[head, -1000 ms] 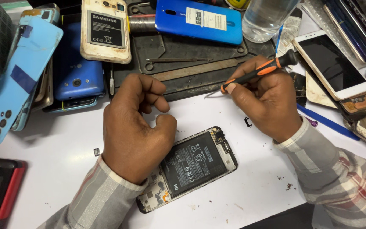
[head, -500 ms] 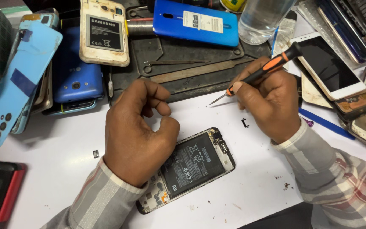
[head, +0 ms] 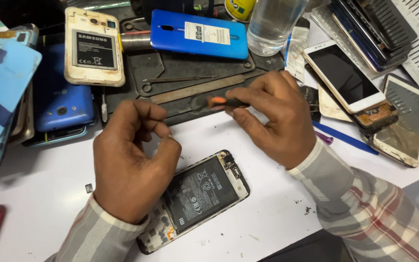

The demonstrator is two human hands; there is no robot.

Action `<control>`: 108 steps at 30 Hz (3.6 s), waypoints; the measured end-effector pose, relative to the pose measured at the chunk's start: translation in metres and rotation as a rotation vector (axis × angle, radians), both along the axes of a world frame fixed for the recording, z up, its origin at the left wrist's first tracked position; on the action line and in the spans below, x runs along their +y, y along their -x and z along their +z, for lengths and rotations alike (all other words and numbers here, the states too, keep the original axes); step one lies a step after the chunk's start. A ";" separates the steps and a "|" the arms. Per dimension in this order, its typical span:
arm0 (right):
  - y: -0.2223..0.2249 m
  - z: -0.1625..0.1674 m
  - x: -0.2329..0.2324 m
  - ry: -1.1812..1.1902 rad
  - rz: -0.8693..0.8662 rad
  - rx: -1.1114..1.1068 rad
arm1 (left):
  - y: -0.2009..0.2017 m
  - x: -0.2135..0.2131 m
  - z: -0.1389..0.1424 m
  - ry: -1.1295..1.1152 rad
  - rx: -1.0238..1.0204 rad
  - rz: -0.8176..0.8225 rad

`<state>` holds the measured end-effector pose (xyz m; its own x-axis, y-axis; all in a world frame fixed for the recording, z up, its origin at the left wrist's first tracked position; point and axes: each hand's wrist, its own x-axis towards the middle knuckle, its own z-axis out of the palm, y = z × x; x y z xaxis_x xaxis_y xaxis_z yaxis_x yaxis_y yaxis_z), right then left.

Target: The person handles a small circuit board, aligns and attaches a connector, then places the board into a smartphone chassis. The person uses a screwdriver to secure the board and continues adjusting internal components.

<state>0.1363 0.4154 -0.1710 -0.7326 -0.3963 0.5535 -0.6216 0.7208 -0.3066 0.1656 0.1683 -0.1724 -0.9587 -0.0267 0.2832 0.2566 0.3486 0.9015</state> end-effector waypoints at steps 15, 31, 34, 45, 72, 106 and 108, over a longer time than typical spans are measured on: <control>0.000 0.000 -0.007 -0.168 0.036 -0.048 | -0.001 -0.002 0.004 0.038 0.019 -0.010; -0.007 0.000 -0.023 -0.172 0.138 -0.059 | -0.007 0.002 0.008 0.082 0.077 -0.022; -0.007 -0.002 -0.023 -0.173 0.137 -0.039 | -0.010 0.004 0.009 0.044 -0.051 -0.023; -0.023 0.002 -0.023 0.185 0.249 -0.123 | -0.014 0.020 0.004 -0.692 -0.685 -0.385; -0.012 0.014 -0.006 0.101 0.063 -0.026 | -0.006 0.008 0.009 -0.793 -0.697 -0.385; -0.013 0.028 -0.008 0.857 0.385 -0.740 | -0.001 -0.001 0.009 -0.805 -0.588 -0.484; -0.017 0.022 -0.007 0.775 0.233 -0.617 | 0.000 -0.001 0.008 -0.807 -0.586 -0.495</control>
